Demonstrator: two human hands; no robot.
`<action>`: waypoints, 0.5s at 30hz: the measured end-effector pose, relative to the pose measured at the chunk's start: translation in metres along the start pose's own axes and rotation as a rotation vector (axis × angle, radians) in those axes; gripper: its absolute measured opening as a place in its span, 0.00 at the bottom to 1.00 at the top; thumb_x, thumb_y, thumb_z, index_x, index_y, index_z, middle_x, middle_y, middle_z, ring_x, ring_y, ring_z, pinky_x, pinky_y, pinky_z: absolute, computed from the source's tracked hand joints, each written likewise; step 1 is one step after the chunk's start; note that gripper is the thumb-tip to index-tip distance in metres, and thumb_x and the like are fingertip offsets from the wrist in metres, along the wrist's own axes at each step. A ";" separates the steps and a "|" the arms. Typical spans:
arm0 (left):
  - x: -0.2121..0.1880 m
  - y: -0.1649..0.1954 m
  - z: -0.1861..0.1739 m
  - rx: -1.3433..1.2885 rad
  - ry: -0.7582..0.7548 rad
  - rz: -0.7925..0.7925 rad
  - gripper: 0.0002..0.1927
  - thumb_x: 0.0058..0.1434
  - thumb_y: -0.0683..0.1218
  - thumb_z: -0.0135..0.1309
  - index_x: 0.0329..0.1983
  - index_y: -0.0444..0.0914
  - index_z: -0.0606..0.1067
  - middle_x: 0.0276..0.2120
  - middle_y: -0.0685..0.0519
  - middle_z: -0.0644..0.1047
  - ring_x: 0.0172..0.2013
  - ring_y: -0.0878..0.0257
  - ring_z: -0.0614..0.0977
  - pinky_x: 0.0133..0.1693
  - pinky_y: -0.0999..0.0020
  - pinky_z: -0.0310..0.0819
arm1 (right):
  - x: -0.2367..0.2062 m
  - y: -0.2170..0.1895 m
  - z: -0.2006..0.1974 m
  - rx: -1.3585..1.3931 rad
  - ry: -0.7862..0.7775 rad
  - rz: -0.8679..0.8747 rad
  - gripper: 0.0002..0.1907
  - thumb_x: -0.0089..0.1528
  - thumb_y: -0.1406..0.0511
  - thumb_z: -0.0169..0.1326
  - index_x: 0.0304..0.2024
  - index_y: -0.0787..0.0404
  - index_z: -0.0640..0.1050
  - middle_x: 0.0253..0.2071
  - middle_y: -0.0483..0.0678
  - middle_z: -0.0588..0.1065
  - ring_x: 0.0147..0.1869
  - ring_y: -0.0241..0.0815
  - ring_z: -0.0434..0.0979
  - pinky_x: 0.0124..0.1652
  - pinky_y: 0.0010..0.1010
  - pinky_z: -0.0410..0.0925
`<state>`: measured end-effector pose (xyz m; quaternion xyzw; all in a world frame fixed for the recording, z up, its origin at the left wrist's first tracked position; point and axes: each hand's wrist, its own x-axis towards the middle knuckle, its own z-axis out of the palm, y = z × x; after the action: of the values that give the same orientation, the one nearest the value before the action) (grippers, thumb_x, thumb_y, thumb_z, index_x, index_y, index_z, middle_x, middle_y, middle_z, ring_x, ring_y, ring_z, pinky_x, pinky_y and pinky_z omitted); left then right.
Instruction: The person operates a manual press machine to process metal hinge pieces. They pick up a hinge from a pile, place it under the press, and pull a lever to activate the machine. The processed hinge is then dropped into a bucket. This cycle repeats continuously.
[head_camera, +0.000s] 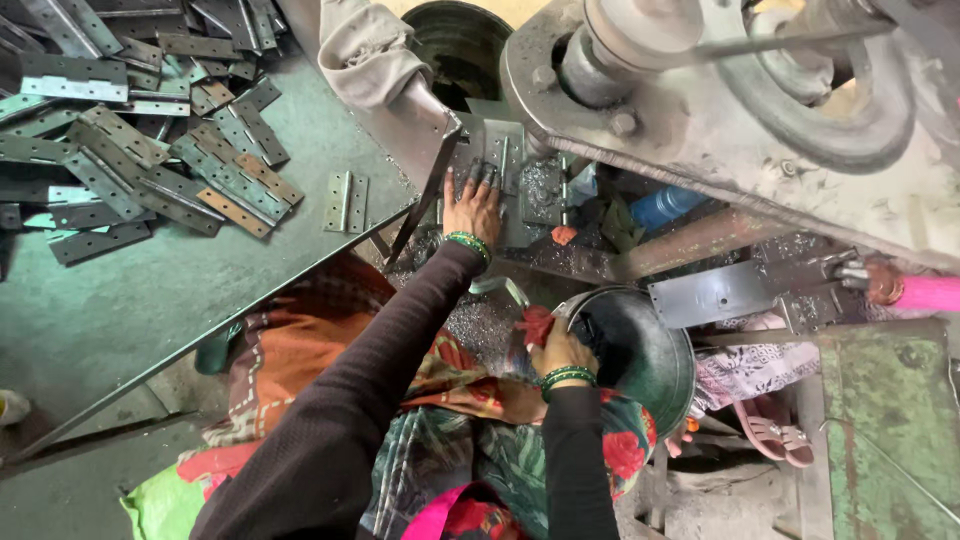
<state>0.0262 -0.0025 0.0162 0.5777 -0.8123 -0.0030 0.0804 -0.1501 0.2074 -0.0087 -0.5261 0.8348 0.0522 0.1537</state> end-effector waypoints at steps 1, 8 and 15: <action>0.005 0.002 0.002 -0.037 -0.005 -0.016 0.30 0.67 0.49 0.40 0.74 0.44 0.60 0.74 0.53 0.59 0.73 0.57 0.57 0.70 0.36 0.26 | -0.002 -0.002 -0.002 -0.017 0.045 0.010 0.35 0.56 0.58 0.60 0.62 0.54 0.60 0.52 0.63 0.73 0.53 0.66 0.77 0.48 0.55 0.71; 0.013 0.002 0.002 -0.275 0.146 -0.035 0.27 0.69 0.50 0.40 0.70 0.41 0.66 0.73 0.51 0.62 0.72 0.55 0.59 0.70 0.34 0.27 | -0.019 -0.020 0.050 0.101 0.032 0.071 0.36 0.56 0.59 0.60 0.64 0.50 0.60 0.57 0.61 0.71 0.56 0.64 0.77 0.49 0.55 0.71; -0.020 -0.001 -0.012 -0.078 -0.161 0.139 0.28 0.72 0.43 0.40 0.75 0.39 0.64 0.70 0.47 0.66 0.76 0.55 0.58 0.75 0.30 0.29 | -0.018 -0.004 0.022 0.156 0.048 -0.028 0.37 0.58 0.56 0.61 0.65 0.51 0.60 0.54 0.65 0.72 0.55 0.68 0.74 0.50 0.57 0.68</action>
<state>0.0352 0.0173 0.0250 0.5143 -0.8534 -0.0757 0.0373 -0.1348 0.2270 -0.0235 -0.5253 0.8323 -0.0280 0.1749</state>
